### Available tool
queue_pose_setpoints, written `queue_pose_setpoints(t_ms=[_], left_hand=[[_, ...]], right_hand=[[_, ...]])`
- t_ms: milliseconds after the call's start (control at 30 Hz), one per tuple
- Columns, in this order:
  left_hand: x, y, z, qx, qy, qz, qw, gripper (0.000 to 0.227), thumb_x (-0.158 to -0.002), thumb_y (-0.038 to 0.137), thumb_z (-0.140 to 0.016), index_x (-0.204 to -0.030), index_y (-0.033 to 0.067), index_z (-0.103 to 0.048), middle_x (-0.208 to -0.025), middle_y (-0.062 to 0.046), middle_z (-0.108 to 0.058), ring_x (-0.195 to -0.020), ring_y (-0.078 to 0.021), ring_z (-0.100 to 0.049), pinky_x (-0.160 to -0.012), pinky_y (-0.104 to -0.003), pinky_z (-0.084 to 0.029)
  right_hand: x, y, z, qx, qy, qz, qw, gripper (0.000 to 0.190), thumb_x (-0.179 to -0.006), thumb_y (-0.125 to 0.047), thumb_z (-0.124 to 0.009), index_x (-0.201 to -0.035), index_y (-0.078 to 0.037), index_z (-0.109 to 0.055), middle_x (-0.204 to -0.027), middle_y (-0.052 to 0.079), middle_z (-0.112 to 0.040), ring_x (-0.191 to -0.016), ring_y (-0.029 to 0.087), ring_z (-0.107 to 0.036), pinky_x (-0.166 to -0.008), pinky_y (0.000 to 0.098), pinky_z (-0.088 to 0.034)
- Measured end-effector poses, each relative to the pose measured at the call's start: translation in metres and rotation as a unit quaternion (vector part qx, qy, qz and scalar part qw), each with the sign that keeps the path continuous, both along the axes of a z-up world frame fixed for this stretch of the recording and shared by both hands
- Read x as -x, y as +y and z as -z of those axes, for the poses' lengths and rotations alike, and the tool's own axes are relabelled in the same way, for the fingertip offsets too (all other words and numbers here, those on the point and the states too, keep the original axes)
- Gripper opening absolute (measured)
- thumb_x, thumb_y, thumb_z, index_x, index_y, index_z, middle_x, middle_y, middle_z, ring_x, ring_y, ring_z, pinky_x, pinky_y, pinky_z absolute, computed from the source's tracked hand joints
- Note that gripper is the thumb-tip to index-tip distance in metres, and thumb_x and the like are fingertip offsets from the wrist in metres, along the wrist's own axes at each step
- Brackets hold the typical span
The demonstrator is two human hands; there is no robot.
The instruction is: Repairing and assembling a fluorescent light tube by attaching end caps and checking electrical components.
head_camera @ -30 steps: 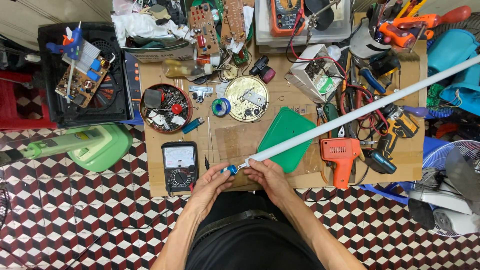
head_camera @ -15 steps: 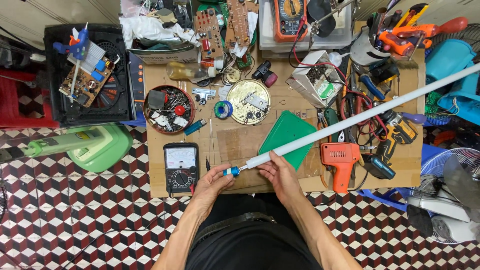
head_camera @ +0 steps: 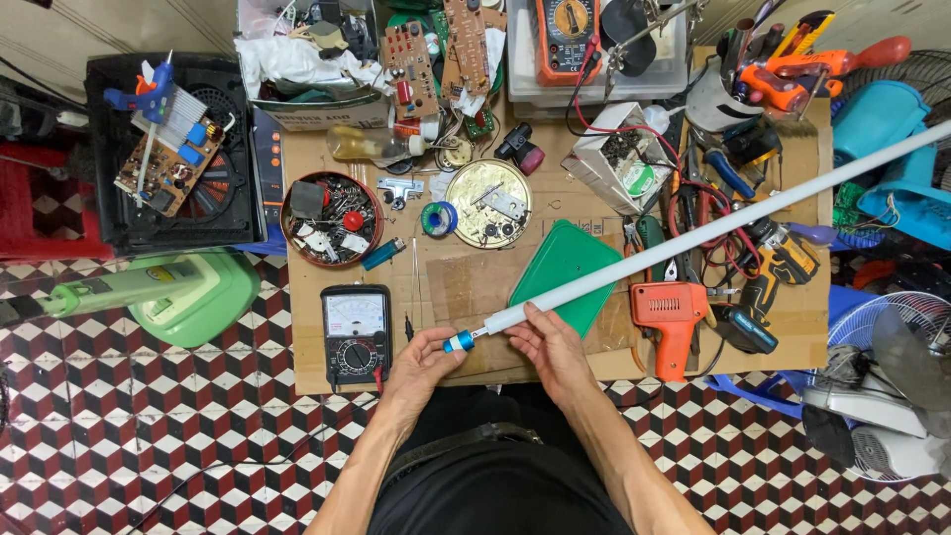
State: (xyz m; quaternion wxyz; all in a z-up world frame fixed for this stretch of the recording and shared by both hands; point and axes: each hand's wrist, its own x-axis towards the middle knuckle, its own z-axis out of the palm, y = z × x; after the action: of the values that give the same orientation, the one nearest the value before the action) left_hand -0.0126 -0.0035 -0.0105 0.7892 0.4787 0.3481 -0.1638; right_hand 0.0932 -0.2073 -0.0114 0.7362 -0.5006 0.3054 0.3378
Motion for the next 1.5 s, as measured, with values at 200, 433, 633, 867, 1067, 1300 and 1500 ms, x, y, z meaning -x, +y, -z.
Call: queue_pose_setpoints(t_ms=[200,433,633,867,1067,1300,1500], left_hand=[[-0.002,-0.004,0.005,-0.008,-0.018,0.018,1.000,0.040,-0.088,0.008,-0.075,-0.125,0.0014,-0.062,-0.118,-0.007,-0.070,-0.109,-0.0116,-0.067,-0.096,-0.024,-0.052],[-0.011,-0.003,0.003,0.032,0.018,0.009,0.999,0.044,-0.086,0.011,-0.067,-0.128,0.0047,-0.057,-0.105,-0.007,-0.071,-0.095,-0.0150,-0.072,-0.088,-0.027,-0.060],[-0.022,-0.008,0.000,-0.072,0.007,0.072,0.995,0.049,-0.086,0.021,-0.079,-0.128,0.0026,-0.064,-0.100,-0.006,-0.065,-0.085,-0.0137,-0.063,-0.076,-0.025,-0.051],[-0.041,-0.011,-0.023,-0.253,-0.065,0.147,0.954,0.043,-0.082,0.029,-0.082,-0.120,0.0105,-0.075,-0.109,-0.008,-0.076,-0.098,-0.0149,-0.069,-0.086,-0.027,-0.053],[-0.044,-0.013,-0.027,-0.271,-0.080,0.141,0.949,0.038,-0.081,0.028,-0.082,-0.113,0.0089,-0.078,-0.104,-0.009,-0.080,-0.094,-0.0151,-0.072,-0.083,-0.028,-0.055],[-0.041,-0.012,-0.021,-0.248,-0.068,0.125,0.958,0.034,-0.082,0.029,-0.082,-0.108,0.0071,-0.081,-0.095,-0.006,-0.081,-0.087,-0.0115,-0.072,-0.078,-0.025,-0.056],[-0.040,-0.010,-0.020,-0.231,-0.031,0.135,0.963,0.038,-0.082,0.029,-0.083,-0.113,0.0077,-0.080,-0.090,-0.007,-0.080,-0.081,-0.0098,-0.067,-0.074,-0.024,-0.055]], right_hand=[[0.001,0.000,0.003,-0.008,-0.001,0.006,1.000,0.023,-0.096,-0.025,-0.069,-0.107,-0.005,-0.067,-0.095,0.006,-0.072,-0.087,0.016,-0.071,-0.076,0.0288,-0.058],[0.000,0.000,0.000,-0.002,0.003,0.001,1.000,0.024,-0.097,-0.025,-0.068,-0.106,-0.004,-0.066,-0.096,0.010,-0.074,-0.086,0.016,-0.071,-0.075,0.0284,-0.058],[0.001,-0.001,0.002,-0.014,0.000,0.004,1.000,0.024,-0.097,-0.024,-0.068,-0.108,-0.003,-0.067,-0.097,0.009,-0.073,-0.086,0.015,-0.070,-0.075,0.0275,-0.057],[0.000,-0.001,0.000,-0.018,-0.005,-0.005,1.000,0.027,-0.098,-0.025,-0.066,-0.112,-0.002,-0.065,-0.099,0.012,-0.075,-0.088,0.016,-0.071,-0.076,0.0274,-0.058],[-0.001,0.001,-0.003,-0.013,-0.003,-0.006,1.000,0.027,-0.097,-0.024,-0.066,-0.112,-0.002,-0.065,-0.100,0.011,-0.074,-0.090,0.017,-0.072,-0.079,0.0277,-0.057],[0.002,0.003,0.000,-0.002,-0.009,-0.030,1.000,0.028,-0.097,-0.026,-0.068,-0.109,0.000,-0.067,-0.097,0.012,-0.075,-0.087,0.017,-0.072,-0.077,0.0274,-0.057],[0.002,0.007,-0.006,0.011,-0.009,-0.045,0.999,0.029,-0.097,-0.027,-0.068,-0.108,0.000,-0.068,-0.096,0.012,-0.076,-0.086,0.016,-0.072,-0.077,0.0263,-0.057]])
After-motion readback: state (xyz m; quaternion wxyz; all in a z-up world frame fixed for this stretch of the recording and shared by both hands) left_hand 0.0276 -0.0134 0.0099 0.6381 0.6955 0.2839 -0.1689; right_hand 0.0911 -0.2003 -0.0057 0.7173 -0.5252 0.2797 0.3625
